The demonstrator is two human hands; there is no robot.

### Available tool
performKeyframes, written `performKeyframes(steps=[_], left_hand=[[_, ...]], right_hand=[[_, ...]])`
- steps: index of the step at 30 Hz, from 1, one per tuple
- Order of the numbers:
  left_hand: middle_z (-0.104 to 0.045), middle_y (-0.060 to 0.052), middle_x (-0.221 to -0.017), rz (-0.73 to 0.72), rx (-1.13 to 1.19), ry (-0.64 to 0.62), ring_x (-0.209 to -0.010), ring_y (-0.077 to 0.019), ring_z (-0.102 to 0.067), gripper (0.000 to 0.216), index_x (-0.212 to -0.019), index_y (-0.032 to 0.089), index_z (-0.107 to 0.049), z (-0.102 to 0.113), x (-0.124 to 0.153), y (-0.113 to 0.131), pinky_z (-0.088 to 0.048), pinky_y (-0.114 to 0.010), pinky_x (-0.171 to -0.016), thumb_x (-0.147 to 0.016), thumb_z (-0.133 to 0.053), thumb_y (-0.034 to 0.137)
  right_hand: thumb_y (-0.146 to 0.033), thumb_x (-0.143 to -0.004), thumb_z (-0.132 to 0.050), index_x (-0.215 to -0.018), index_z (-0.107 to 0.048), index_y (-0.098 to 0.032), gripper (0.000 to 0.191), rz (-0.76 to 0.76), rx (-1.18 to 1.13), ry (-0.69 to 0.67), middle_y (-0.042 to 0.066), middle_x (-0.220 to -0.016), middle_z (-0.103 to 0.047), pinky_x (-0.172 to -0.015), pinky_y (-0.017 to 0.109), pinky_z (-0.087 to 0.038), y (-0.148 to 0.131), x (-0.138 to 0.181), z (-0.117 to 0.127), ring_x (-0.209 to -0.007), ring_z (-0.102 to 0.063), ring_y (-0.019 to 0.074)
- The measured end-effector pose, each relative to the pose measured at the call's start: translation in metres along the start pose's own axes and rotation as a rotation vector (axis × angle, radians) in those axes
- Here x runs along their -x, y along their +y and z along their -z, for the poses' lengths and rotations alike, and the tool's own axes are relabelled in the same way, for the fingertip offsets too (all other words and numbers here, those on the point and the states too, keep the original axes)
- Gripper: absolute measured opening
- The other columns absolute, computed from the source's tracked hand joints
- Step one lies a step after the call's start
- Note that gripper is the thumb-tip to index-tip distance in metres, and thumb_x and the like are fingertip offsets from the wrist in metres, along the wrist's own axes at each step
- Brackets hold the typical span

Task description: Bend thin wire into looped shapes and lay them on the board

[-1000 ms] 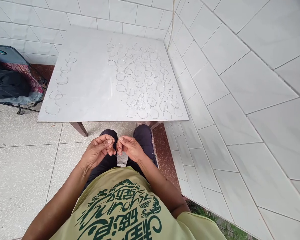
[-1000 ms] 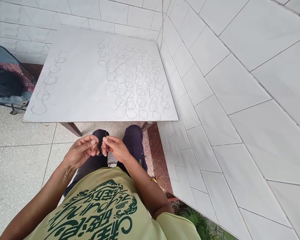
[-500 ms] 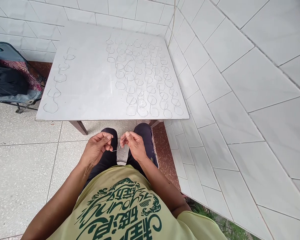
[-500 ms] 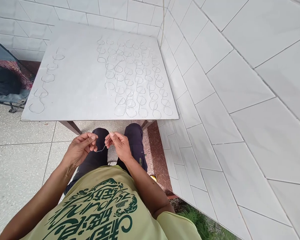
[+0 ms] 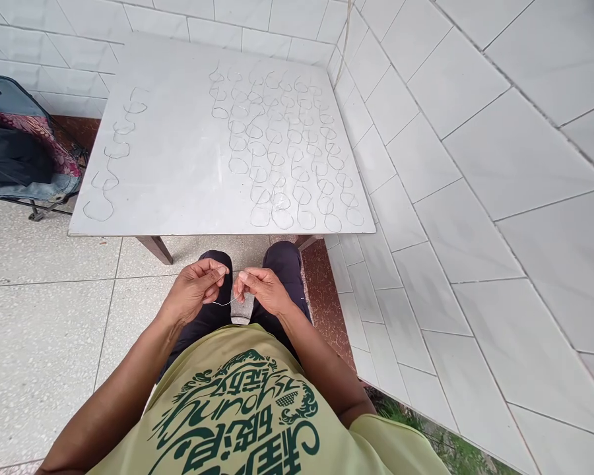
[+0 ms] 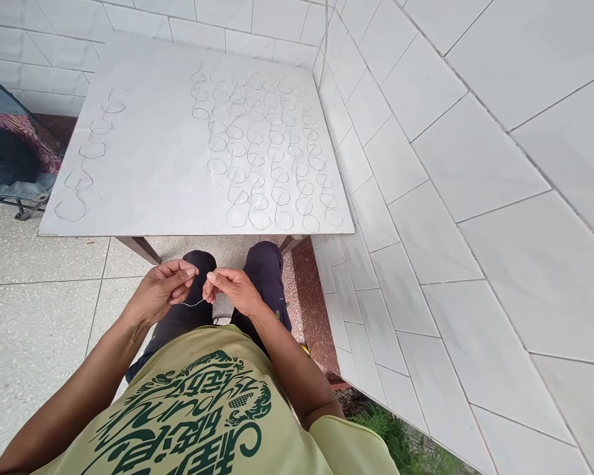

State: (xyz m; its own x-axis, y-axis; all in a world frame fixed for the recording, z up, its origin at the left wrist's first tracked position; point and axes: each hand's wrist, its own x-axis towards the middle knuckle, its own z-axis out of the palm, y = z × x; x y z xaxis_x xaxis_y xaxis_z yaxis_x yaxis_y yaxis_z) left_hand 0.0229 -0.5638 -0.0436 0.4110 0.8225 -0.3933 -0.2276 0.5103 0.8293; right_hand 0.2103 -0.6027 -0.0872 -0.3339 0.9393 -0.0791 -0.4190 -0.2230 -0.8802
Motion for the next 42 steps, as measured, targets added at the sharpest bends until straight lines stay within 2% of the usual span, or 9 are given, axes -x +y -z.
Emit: performKeyframes(steps=[7,13,20,24,26,28,33,37,42], left_hand=[[-0.056,0.001,-0.065,0.071,-0.009,0.007,-0.043,-0.0022,-0.036,0.028,-0.082,0.013,-0.07,0.0,0.002,0.004,-0.023,-0.015,-0.036,-0.074,-0.088,0.033],[-0.057,0.0,-0.066,0.166,-0.061,-0.066,-0.043,-0.0019,-0.036,0.03,-0.078,0.012,-0.07,-0.001,0.002,0.003,-0.02,-0.014,-0.034,-0.071,-0.09,0.034],[-0.058,0.001,-0.066,0.143,0.002,-0.009,-0.044,-0.0029,-0.039,0.028,-0.08,0.012,-0.071,0.0,0.0,0.002,-0.026,-0.015,-0.036,-0.073,-0.09,0.032],[-0.07,-0.006,-0.083,0.056,0.132,0.058,-0.067,-0.0107,-0.063,0.032,-0.099,0.01,-0.076,0.001,-0.001,-0.002,-0.055,-0.022,-0.063,-0.077,-0.088,0.031],[-0.074,-0.011,-0.098,0.038,0.195,0.097,-0.086,-0.0165,-0.07,0.037,-0.109,0.01,-0.076,0.0,0.0,-0.006,-0.058,-0.027,-0.079,-0.08,-0.084,0.033],[-0.075,-0.013,-0.103,0.044,0.226,0.138,-0.093,-0.0191,-0.07,0.037,-0.111,0.01,-0.075,-0.003,0.003,-0.013,-0.058,-0.029,-0.082,-0.085,-0.079,0.036],[-0.071,-0.006,-0.088,-0.049,0.246,0.231,-0.079,-0.0138,-0.065,0.03,-0.101,0.014,-0.075,-0.014,0.008,-0.029,-0.054,-0.025,-0.071,-0.086,-0.079,0.04],[-0.056,0.002,-0.064,-0.07,0.261,0.229,-0.06,-0.0099,-0.053,0.029,-0.097,0.014,-0.075,-0.016,0.007,-0.029,-0.046,-0.022,-0.059,-0.087,-0.078,0.041],[-0.047,0.004,-0.054,-0.045,0.219,0.206,-0.051,-0.0076,-0.041,0.027,-0.094,0.011,-0.077,-0.01,0.004,-0.021,-0.035,-0.02,-0.048,-0.085,-0.079,0.037]], right_hand=[[-0.054,-0.09,-0.072,-0.083,-0.072,-0.017,0.037,0.059,0.133,0.188,0.003,-0.072,-0.069,-0.062,0.028,-0.05,-0.005,0.004,0.004,-0.062,-0.061,0.0135],[-0.052,-0.089,-0.073,-0.079,-0.076,-0.018,0.036,0.066,0.308,0.183,0.003,-0.07,-0.07,-0.063,0.028,-0.05,-0.01,0.003,0.003,-0.061,-0.06,0.0133],[-0.052,-0.09,-0.071,-0.079,-0.075,-0.018,0.036,0.073,0.333,0.228,0.001,-0.066,-0.067,-0.061,0.026,-0.049,-0.005,0.002,0.005,-0.06,-0.059,0.0125],[-0.05,-0.092,-0.07,-0.078,-0.074,-0.019,0.035,0.125,0.331,0.354,0.001,-0.064,-0.065,-0.059,0.026,-0.047,-0.002,0.002,0.0,-0.057,-0.057,0.0123],[-0.049,-0.093,-0.069,-0.078,-0.074,-0.019,0.034,0.158,0.312,0.454,0.001,-0.064,-0.065,-0.058,0.026,-0.047,0.0,0.001,-0.003,-0.057,-0.056,0.0123],[-0.05,-0.092,-0.069,-0.078,-0.073,-0.019,0.034,0.169,0.295,0.521,0.001,-0.064,-0.064,-0.058,0.026,-0.046,0.002,-0.002,-0.005,-0.057,-0.055,0.0124],[-0.05,-0.09,-0.07,-0.082,-0.072,-0.019,0.031,0.171,0.267,0.566,-0.001,-0.064,-0.062,-0.057,0.026,-0.046,0.01,-0.007,-0.007,-0.056,-0.053,0.0119],[-0.046,-0.088,-0.073,-0.079,-0.067,-0.02,0.028,0.215,0.247,0.587,-0.002,-0.062,-0.061,-0.056,0.026,-0.045,0.009,-0.005,-0.011,-0.054,-0.053,0.0117],[-0.045,-0.09,-0.073,-0.069,-0.066,-0.022,0.032,0.254,0.461,0.538,0.0,-0.061,-0.065,-0.059,0.028,-0.048,-0.002,0.006,-0.01,-0.055,-0.057,0.0137]])
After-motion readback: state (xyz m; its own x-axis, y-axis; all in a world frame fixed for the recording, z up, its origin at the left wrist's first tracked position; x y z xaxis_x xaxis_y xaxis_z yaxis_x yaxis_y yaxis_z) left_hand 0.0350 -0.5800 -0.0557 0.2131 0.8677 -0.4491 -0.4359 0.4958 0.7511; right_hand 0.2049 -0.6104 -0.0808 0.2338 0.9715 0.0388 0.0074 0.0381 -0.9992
